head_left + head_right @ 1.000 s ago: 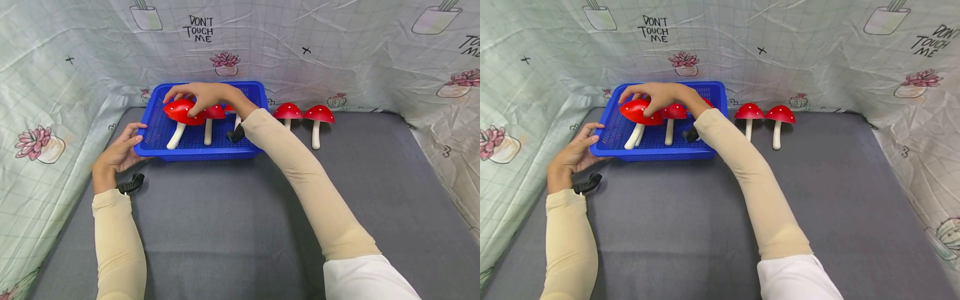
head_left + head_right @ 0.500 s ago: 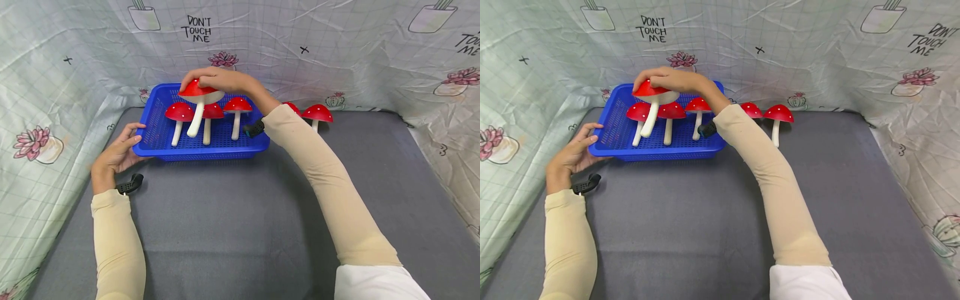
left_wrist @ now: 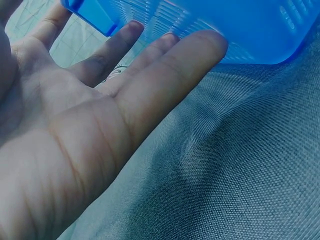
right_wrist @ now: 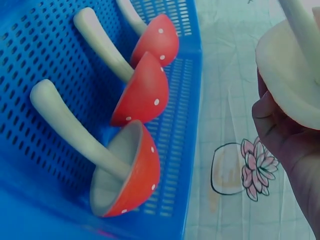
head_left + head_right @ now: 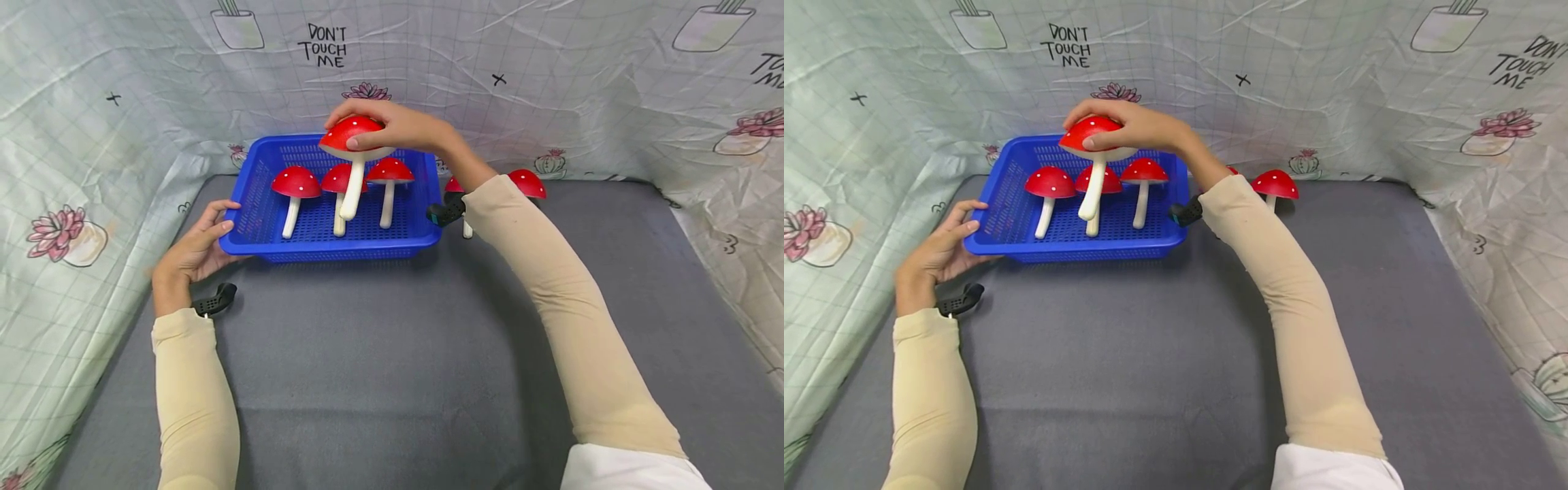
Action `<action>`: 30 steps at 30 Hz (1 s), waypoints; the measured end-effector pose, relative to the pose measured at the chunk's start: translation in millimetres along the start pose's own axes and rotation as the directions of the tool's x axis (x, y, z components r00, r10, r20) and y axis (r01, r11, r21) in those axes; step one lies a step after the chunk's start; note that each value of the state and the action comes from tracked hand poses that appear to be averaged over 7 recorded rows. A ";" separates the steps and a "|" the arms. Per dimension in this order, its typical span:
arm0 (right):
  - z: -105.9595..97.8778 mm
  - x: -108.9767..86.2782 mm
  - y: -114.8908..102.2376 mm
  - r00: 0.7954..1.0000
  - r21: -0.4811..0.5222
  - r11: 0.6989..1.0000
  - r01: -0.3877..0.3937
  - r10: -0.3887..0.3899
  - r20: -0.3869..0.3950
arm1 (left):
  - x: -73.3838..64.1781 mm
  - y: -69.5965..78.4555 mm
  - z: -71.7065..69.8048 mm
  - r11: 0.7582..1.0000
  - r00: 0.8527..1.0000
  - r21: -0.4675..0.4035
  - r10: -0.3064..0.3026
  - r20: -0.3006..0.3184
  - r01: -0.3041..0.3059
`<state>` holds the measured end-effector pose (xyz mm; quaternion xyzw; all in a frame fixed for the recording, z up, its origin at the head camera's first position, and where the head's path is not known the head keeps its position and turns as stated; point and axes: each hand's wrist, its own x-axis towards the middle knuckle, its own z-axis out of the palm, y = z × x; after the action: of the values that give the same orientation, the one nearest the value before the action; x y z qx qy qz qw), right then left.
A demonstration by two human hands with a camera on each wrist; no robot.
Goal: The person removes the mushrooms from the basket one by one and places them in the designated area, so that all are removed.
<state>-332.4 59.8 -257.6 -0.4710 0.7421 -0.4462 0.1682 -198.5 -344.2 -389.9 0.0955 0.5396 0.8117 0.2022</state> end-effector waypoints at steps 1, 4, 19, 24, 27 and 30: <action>-1.2 -2.7 -0.7 1.000 -0.011 1.000 -0.025 0.025 -0.009 | 0.4 -0.1 -0.2 1.000 1.000 -0.009 0.000 0.004 0.000; -4.0 -10.0 -3.0 0.996 -0.029 0.996 -0.087 0.086 -0.027 | 1.0 -0.3 -0.6 1.000 1.000 -0.011 0.003 0.008 -0.003; -8.0 -49.2 -0.7 0.997 -0.022 0.999 -0.031 0.030 -0.073 | 3.6 -2.5 -2.0 0.999 0.999 0.050 -0.014 -0.042 0.016; -2.2 -61.9 -1.1 0.978 -0.017 1.000 0.026 -0.029 -0.206 | 3.4 -2.9 -2.6 0.999 1.000 0.039 -0.003 -0.020 0.004; 1.2 -67.4 -2.5 0.955 -0.053 0.998 0.023 -0.038 -0.295 | 3.4 -1.5 -1.8 0.999 1.000 0.046 0.001 -0.014 0.000; 4.3 -72.7 -3.8 0.940 -0.078 0.997 -0.012 -0.015 -0.340 | 3.8 -2.2 -3.2 0.999 1.000 0.035 0.000 -0.010 0.000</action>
<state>-291.2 118.8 -269.2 -0.3936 0.7767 -0.4914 0.0187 -202.6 -344.5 -393.5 0.0948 0.5549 0.8025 0.1978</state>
